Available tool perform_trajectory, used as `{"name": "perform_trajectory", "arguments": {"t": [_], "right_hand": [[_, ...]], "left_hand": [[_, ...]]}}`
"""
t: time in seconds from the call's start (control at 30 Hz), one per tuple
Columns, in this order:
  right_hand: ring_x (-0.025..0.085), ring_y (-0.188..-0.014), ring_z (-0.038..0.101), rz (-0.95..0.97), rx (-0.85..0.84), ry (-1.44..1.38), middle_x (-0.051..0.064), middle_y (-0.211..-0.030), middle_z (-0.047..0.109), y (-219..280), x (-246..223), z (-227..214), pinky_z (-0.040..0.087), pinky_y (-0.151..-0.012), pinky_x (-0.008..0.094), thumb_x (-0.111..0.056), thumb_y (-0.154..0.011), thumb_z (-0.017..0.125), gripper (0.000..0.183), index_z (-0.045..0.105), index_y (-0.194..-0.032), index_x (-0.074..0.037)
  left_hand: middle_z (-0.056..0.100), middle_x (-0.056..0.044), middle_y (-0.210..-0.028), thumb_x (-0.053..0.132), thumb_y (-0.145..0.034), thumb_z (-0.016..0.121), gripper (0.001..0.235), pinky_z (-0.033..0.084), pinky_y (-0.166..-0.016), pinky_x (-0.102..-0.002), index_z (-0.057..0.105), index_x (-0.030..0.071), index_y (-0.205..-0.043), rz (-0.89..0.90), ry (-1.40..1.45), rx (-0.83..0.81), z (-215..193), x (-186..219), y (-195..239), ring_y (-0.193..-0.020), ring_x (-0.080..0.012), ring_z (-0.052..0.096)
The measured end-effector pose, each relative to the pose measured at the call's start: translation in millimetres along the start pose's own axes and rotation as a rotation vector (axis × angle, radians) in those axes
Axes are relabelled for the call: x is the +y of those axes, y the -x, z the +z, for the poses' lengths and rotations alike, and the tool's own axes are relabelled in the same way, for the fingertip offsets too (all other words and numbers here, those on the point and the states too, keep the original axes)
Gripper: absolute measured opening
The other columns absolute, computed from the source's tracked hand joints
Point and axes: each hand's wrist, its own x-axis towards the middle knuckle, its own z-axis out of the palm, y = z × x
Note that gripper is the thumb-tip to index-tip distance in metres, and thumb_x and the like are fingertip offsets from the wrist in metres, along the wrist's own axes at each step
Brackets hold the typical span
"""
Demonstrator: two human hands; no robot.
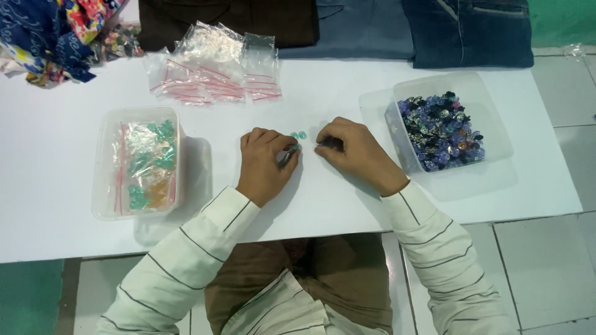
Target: Sorting small green buttons from a container of mixed colors and placing them into a separate container for packing.
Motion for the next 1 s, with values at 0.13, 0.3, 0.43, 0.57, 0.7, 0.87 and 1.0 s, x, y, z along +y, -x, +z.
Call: {"name": "perform_trajectory", "arguments": {"t": [0.13,0.3,0.43,0.57,0.7,0.87,1.0], "right_hand": [[0.026,-0.077,0.067,-0.045,-0.025,-0.095,0.017,-0.086,0.069,5,1,-4,0.056,-0.068,0.038,-0.014,-0.083,0.079,0.021,0.073,-0.1,-0.003],[0.026,-0.075,0.067,-0.063,0.001,-0.105,0.018,-0.084,0.07,6,0,-6,0.056,-0.066,0.037,-0.014,-0.087,0.075,0.021,0.074,-0.103,-0.001],[0.027,-0.078,0.069,-0.048,-0.021,-0.087,0.017,-0.086,0.072,5,-8,-7,0.056,-0.071,0.038,-0.013,-0.089,0.072,0.016,0.075,-0.101,-0.003],[0.03,-0.083,0.071,-0.053,-0.034,-0.078,0.018,-0.089,0.072,7,-10,-6,0.056,-0.076,0.04,-0.016,-0.088,0.073,0.019,0.076,-0.102,-0.004],[0.032,-0.087,0.072,-0.053,-0.055,-0.035,0.017,-0.092,0.073,6,-13,-5,0.056,-0.08,0.041,-0.012,-0.089,0.071,0.015,0.076,-0.101,-0.004],[0.034,-0.083,0.071,-0.086,-0.017,0.04,0.017,-0.09,0.071,6,8,0,0.057,-0.076,0.042,-0.01,-0.09,0.068,0.014,0.073,-0.101,-0.003],[0.031,-0.078,0.07,-0.062,0.098,0.142,0.013,-0.088,0.07,30,-11,-19,0.057,-0.07,0.041,-0.006,-0.089,0.067,0.011,0.073,-0.098,-0.006]], "left_hand": [[0.072,-0.009,-0.089,0.018,-0.09,0.075,0.017,0.034,-0.104,-0.05,0.077,0.009,-0.104,-0.023,0.014,-0.012,-4,3,2,-0.099,-0.025,0.059],[0.071,-0.01,-0.09,0.018,-0.089,0.075,0.019,0.035,-0.105,-0.05,0.076,0.008,-0.105,-0.052,0.045,0.009,-3,0,2,-0.099,-0.0253,0.06],[0.07,-0.01,-0.087,0.013,-0.088,0.075,0.016,0.035,-0.104,-0.05,0.077,0.006,-0.102,-0.04,0.024,0.015,-5,3,1,-0.096,-0.0254,0.06],[0.07,-0.01,-0.086,0.014,-0.088,0.074,0.015,0.036,-0.103,-0.05,0.077,0.006,-0.101,-0.016,0.016,0.035,-3,1,2,-0.096,-0.0253,0.061],[0.069,-0.011,-0.092,0.015,-0.089,0.075,0.02,0.035,-0.104,-0.05,0.075,0.006,-0.106,0.071,-0.08,0.061,-3,5,2,-0.1,-0.0256,0.059],[0.064,-0.009,-0.11,0.012,-0.086,0.076,0.037,0.035,-0.101,-0.048,0.069,0.011,-0.123,0.336,-0.183,0.155,17,0,0,-0.113,-0.0265,0.053],[0.054,-0.017,-0.142,0.004,-0.088,0.071,0.065,0.039,-0.106,-0.052,0.05,0.009,-0.149,0.53,-0.102,0.122,17,26,-2,-0.133,-0.0363,0.049]]}}
